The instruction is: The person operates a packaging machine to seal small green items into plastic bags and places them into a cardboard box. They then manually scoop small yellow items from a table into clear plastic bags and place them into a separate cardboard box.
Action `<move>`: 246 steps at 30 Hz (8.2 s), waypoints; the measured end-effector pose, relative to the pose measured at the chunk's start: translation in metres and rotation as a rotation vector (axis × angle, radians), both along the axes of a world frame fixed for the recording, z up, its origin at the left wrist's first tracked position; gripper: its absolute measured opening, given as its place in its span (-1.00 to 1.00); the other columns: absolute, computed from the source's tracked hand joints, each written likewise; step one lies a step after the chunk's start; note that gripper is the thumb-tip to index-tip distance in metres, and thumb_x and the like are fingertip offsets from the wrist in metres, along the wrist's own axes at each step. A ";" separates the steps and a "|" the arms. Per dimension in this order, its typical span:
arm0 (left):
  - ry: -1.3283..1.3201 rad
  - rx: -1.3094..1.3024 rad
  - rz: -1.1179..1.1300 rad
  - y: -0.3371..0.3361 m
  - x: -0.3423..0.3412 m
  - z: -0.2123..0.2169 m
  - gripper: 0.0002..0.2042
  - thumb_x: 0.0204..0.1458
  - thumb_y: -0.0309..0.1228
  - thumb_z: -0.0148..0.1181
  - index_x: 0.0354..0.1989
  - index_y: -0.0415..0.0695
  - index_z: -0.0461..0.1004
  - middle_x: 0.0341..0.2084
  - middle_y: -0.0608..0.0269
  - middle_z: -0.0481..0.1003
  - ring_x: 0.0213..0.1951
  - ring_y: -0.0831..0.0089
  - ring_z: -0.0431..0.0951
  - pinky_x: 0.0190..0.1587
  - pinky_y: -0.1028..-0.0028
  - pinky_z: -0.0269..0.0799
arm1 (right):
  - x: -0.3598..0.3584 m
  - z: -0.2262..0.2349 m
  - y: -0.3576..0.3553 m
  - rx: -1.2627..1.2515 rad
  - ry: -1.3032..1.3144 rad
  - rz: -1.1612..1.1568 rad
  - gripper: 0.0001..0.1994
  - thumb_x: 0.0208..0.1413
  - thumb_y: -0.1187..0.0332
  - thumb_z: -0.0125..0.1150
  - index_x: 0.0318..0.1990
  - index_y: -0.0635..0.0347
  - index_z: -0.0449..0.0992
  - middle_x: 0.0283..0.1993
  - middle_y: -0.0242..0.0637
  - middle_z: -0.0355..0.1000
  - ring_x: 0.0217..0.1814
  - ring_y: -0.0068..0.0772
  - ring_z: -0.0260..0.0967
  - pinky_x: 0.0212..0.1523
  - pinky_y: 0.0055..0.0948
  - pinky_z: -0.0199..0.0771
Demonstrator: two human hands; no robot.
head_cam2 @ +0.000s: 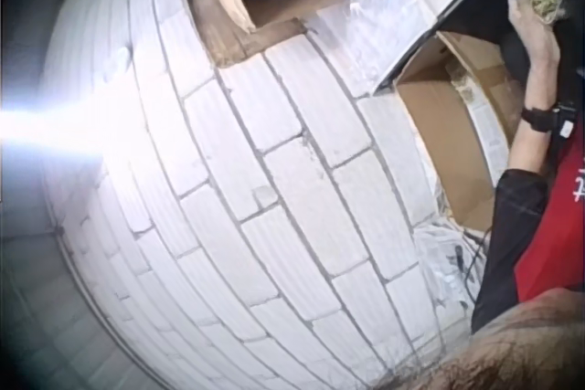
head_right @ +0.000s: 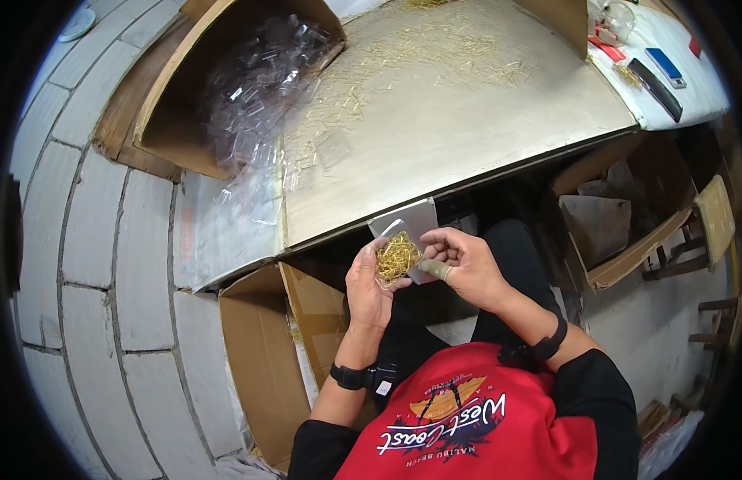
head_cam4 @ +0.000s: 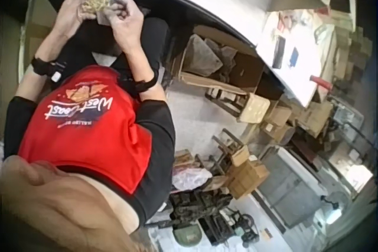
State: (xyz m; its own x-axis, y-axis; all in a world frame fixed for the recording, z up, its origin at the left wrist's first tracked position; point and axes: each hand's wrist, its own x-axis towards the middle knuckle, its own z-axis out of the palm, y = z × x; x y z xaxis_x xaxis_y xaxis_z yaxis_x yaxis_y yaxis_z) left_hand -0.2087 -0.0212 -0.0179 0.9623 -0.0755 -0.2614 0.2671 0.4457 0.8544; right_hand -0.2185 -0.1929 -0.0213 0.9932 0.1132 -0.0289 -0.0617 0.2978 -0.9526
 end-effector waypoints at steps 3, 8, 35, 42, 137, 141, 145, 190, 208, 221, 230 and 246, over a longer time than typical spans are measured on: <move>0.014 0.002 -0.018 -0.008 -0.002 -0.005 -0.69 0.21 -0.26 -0.13 -0.05 -0.25 0.31 -0.21 0.11 0.46 -0.27 0.39 0.56 -0.47 0.45 0.61 | -0.002 -0.004 -0.004 -0.085 0.023 -0.034 -0.71 -0.06 0.62 0.22 -0.12 0.38 0.41 -0.40 -0.38 0.39 -0.43 -0.71 0.31 -0.38 -0.68 0.40; 0.010 0.035 0.005 -0.015 -0.005 -0.009 -0.70 0.21 -0.27 -0.13 -0.05 -0.25 0.30 -0.22 0.12 0.46 -0.27 0.39 0.56 -0.46 0.45 0.61 | -0.003 -0.002 -0.011 -0.368 -0.040 -0.095 -0.76 -0.08 0.58 0.25 -0.20 0.36 0.45 -0.47 -0.32 0.40 -0.47 -0.66 0.32 -0.44 -0.64 0.38; 0.031 0.018 -0.043 0.045 0.011 0.026 -0.71 0.21 -0.24 -0.14 -0.13 -0.23 0.35 -0.31 0.13 0.49 -0.40 0.39 0.58 -0.58 0.50 0.56 | 0.008 0.051 0.031 -1.087 -0.892 0.135 -0.46 -0.07 0.33 0.23 0.12 0.18 0.30 0.20 -0.16 0.23 0.32 -0.12 0.07 0.22 -0.09 0.09; -0.094 0.053 0.277 0.181 -0.011 0.084 -0.62 0.21 -0.14 -0.21 -0.12 -0.24 0.34 -0.29 0.09 0.50 -0.35 0.29 0.58 -0.52 0.46 0.58 | 0.015 0.062 0.041 -0.854 -0.814 -0.019 -0.60 -0.04 0.55 0.14 0.03 0.28 0.36 0.05 -0.06 0.35 0.06 -0.05 0.34 0.04 -0.28 0.35; 0.115 -0.103 -0.024 0.098 -0.007 -0.036 -0.60 0.10 -0.32 -0.06 0.06 -0.30 0.24 -0.05 -0.12 0.39 -0.17 0.06 0.54 -0.38 0.36 0.57 | 0.200 -0.002 -0.032 -1.358 -0.368 -0.256 -0.45 0.17 0.02 -0.09 0.23 0.13 0.16 0.29 0.04 0.02 0.37 -0.08 -0.10 0.33 -0.27 -0.11; 0.367 0.058 -0.233 0.078 -0.026 -0.106 -0.52 0.21 -0.10 -0.21 0.07 -0.29 0.25 0.01 -0.10 0.35 -0.17 0.05 0.54 -0.29 0.29 0.55 | 0.212 0.003 0.010 -1.365 -0.601 0.049 -0.51 0.17 0.08 -0.09 0.20 0.08 0.23 0.28 -0.04 0.08 0.35 -0.08 -0.05 0.31 -0.24 -0.07; 0.451 -0.028 -0.344 0.032 -0.025 -0.142 -0.51 0.23 -0.07 -0.28 0.06 -0.26 0.26 -0.06 0.00 0.40 -0.18 0.10 0.55 -0.25 0.23 0.54 | 0.177 -0.021 0.046 -1.301 -0.767 -0.043 -0.59 0.09 0.25 -0.04 0.09 0.19 0.32 0.20 -0.03 0.19 0.30 0.00 0.03 0.25 -0.14 0.03; 0.315 -0.200 0.012 0.031 -0.060 -0.112 -0.62 0.22 -0.16 -0.15 -0.14 -0.28 0.40 -0.32 0.20 0.49 -0.27 0.45 0.52 -0.21 0.47 0.47 | -0.045 -0.048 0.036 -1.189 -0.824 0.516 -0.38 0.03 0.19 0.10 0.20 0.35 0.14 0.26 0.01 0.10 0.34 -0.06 -0.01 0.30 -0.11 -0.07; 0.356 -0.036 -0.135 0.055 -0.057 -0.148 -0.79 0.06 -0.45 0.03 -0.17 -0.28 0.41 -0.37 0.11 0.53 -0.44 0.38 0.58 -0.56 0.48 0.54 | 0.183 0.011 -0.125 -1.551 -0.200 -0.562 -0.59 0.16 0.17 -0.07 0.09 0.20 0.31 0.20 0.09 0.16 0.25 0.21 0.04 0.26 -0.17 0.06; 0.439 -0.002 -0.192 0.021 -0.023 -0.164 -0.67 0.20 -0.18 -0.11 -0.13 -0.23 0.37 -0.39 0.16 0.50 -0.43 0.40 0.58 -0.56 0.42 0.54 | 0.108 0.003 -0.019 -1.136 -0.621 -0.242 -0.64 0.07 0.42 0.06 0.06 0.24 0.33 0.19 -0.03 0.19 0.17 0.02 0.22 0.13 -0.27 0.28; 0.391 -0.075 -0.163 0.005 -0.017 -0.151 -0.58 0.21 -0.10 -0.22 -0.10 -0.23 0.36 -0.34 0.16 0.50 -0.41 0.38 0.57 -0.53 0.39 0.54 | 0.046 -0.008 0.037 -1.280 -0.802 -0.054 -0.57 -0.06 0.45 0.17 0.03 0.33 0.32 0.18 -0.03 0.20 0.28 0.01 0.08 0.22 -0.21 0.16; 0.414 -0.194 -0.326 0.028 -0.048 -0.162 -0.63 0.18 -0.15 -0.10 -0.12 -0.24 0.40 -0.41 0.19 0.53 -0.46 0.45 0.58 -0.59 0.53 0.51 | -0.033 -0.037 -0.022 -0.921 -0.447 0.223 -0.62 -0.26 0.65 0.08 -0.16 0.30 0.44 -0.17 -0.06 0.43 -0.10 -0.03 0.39 -0.09 -0.26 0.43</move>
State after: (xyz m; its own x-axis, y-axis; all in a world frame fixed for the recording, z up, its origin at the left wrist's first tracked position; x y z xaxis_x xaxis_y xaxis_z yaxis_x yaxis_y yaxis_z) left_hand -0.2563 0.0069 -0.1800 0.7012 -0.4364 -0.5638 0.7129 0.4228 0.5594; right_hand -0.2513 -0.2146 -0.0580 0.8939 0.4155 0.1681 0.3878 -0.5288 -0.7550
